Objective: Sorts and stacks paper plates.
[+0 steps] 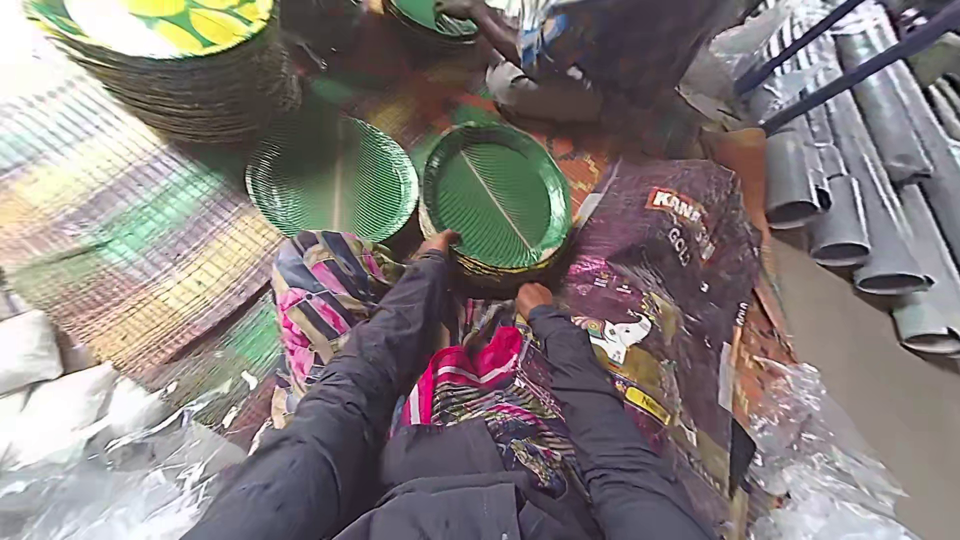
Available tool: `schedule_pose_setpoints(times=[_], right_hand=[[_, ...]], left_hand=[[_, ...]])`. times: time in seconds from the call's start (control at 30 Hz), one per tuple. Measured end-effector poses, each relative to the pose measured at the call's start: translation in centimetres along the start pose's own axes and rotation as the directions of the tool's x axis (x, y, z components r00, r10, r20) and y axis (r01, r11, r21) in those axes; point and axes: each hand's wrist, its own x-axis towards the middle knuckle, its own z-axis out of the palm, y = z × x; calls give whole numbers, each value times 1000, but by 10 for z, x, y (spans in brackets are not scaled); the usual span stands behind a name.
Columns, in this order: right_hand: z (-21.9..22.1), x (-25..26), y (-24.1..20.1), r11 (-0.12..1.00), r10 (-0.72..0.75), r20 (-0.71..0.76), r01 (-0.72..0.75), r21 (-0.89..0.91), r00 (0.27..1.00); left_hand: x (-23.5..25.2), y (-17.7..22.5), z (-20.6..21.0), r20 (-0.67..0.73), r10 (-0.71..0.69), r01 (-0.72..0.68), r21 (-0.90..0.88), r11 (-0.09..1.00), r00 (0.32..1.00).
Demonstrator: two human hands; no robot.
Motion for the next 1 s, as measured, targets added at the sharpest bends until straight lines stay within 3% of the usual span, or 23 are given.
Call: schedule_pose_setpoints(times=[0.13,0.27,0.33,0.4,0.43,0.57,0.63,0.7,0.77,0.83,0.9,1.0], right_hand=[[-8,-26,-23,995,-53,15,54,-89,998],[-22,-26,-16,990,-108,-277,129,57,955],[-21,-22,-11,978,-72,-491,159,137,868],[-10,-10,-6,958,-2,-697,201,204,717],[-8,-6,-5,943,53,-738,210,259,673],[-9,-19,-11,898,234,-749,157,410,620],[-7,-18,-15,904,167,-846,263,336,507],[-4,-8,-14,901,-40,-900,404,155,435],[-5,3,-22,860,-271,-834,511,15,481],[6,15,-35,836,-430,-677,546,-50,597],[18,20,-51,859,-457,-517,509,-48,723],[25,17,-60,892,-411,-486,451,-38,771]], left_hand=[[-33,9,-8,-72,59,-38,267,963,996],[-52,27,-25,-11,56,-46,427,903,998],[-42,21,-32,-5,78,-69,421,905,997],[-46,16,-37,-21,100,-84,382,920,995],[-50,14,-40,-35,131,-108,370,922,991],[-83,22,-56,-14,317,-276,456,846,948],[-97,40,-76,68,485,-442,537,719,872],[-90,59,-100,167,625,-560,656,507,762],[-65,72,-121,195,671,-506,807,305,715],[-42,76,-132,138,529,-292,931,220,837],[-31,72,-126,77,321,-130,980,148,944],[-43,67,-107,103,205,-123,988,90,973]])
